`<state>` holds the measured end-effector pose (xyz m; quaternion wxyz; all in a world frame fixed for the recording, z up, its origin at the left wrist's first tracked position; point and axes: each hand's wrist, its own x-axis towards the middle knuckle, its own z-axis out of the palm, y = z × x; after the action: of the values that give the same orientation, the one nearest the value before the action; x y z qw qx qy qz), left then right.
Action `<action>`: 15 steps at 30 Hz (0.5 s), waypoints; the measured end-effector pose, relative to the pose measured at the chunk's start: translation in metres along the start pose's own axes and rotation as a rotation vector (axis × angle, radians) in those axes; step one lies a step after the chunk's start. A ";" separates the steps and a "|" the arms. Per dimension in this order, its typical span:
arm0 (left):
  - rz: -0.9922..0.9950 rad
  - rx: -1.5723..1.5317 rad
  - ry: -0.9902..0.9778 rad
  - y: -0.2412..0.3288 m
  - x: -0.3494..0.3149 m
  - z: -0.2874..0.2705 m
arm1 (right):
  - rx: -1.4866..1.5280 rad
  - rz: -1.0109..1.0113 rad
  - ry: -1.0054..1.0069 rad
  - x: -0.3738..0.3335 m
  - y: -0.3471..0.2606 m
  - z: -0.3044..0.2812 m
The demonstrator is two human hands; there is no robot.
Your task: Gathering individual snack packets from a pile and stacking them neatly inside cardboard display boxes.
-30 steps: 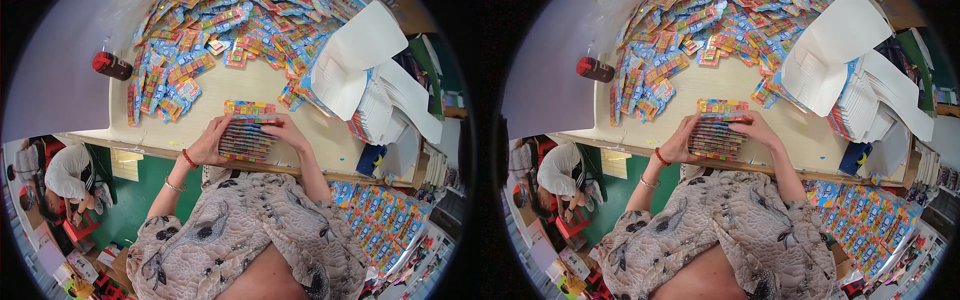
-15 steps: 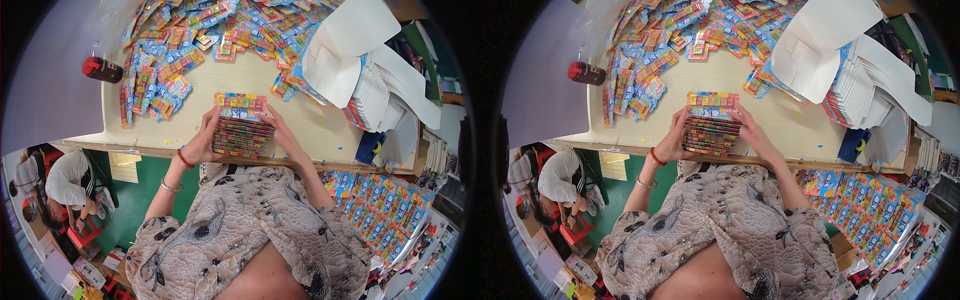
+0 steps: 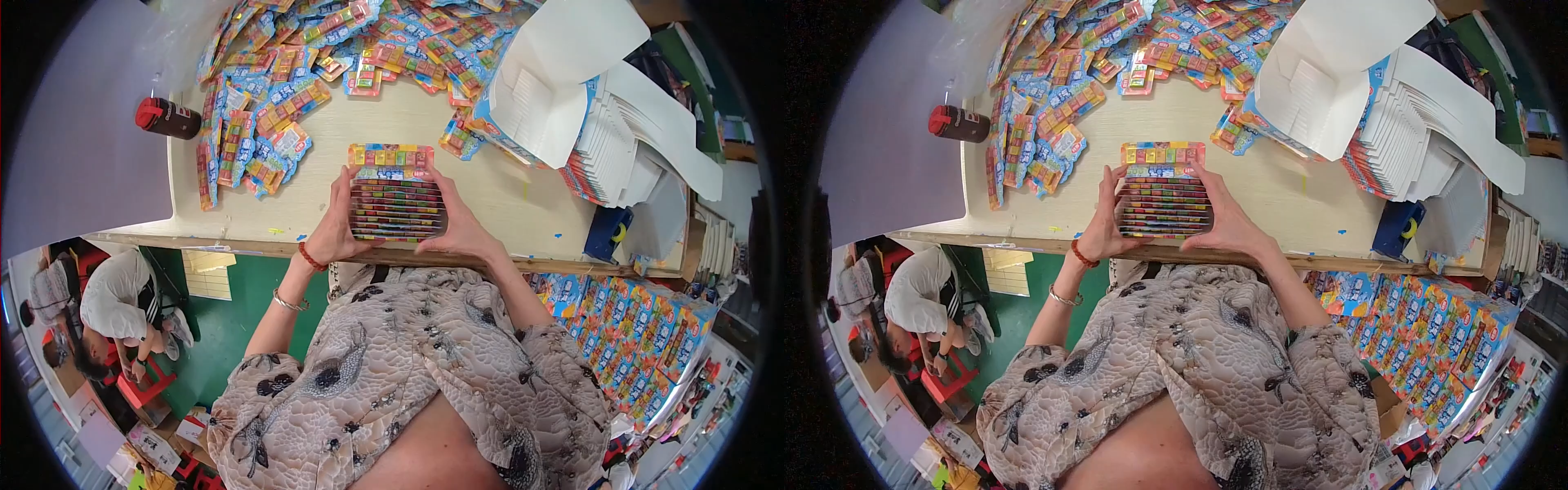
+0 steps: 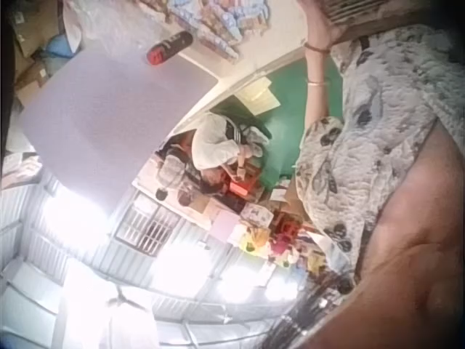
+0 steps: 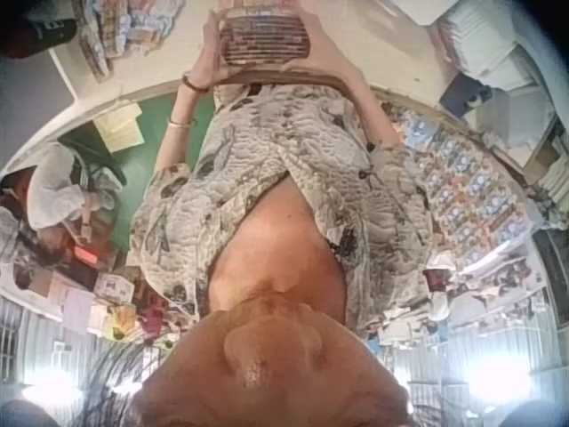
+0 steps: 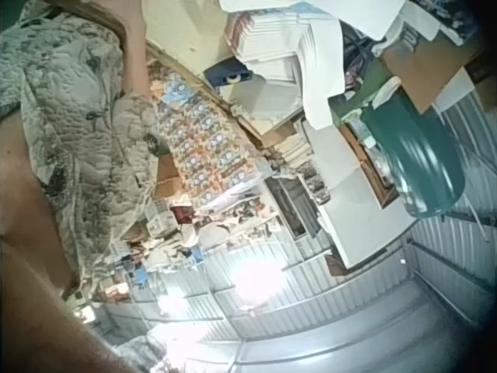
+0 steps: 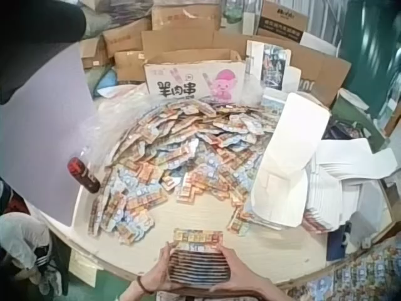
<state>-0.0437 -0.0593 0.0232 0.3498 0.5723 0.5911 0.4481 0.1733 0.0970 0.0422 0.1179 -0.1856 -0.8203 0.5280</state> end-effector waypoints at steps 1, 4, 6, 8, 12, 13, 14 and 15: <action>0.000 0.000 -0.004 0.001 0.000 -0.003 | 0.048 0.028 0.008 -0.002 0.003 0.002; 0.032 -0.127 -0.038 0.002 -0.003 -0.014 | 0.132 0.164 0.051 -0.004 0.007 0.007; -0.020 -0.058 -0.118 -0.002 -0.008 -0.020 | 0.139 0.144 0.059 -0.005 0.010 0.007; -0.033 0.020 -0.092 -0.003 -0.007 -0.019 | 0.148 0.120 0.062 -0.004 0.010 0.008; 0.015 0.123 -0.055 -0.003 0.003 -0.011 | 0.103 0.119 0.012 -0.005 0.003 0.006; 0.016 0.124 -0.056 -0.004 0.003 -0.010 | 0.085 0.111 -0.003 -0.005 0.001 0.007; -0.017 0.085 -0.059 -0.006 0.001 -0.009 | 0.085 0.111 -0.002 -0.007 0.002 0.007; -0.051 0.047 -0.062 -0.007 0.000 -0.008 | 0.056 0.089 -0.010 -0.011 0.003 0.006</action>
<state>-0.0541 -0.0597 0.0193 0.3659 0.5788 0.6046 0.4070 0.1808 0.0881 0.0372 0.0953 -0.2156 -0.7968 0.5564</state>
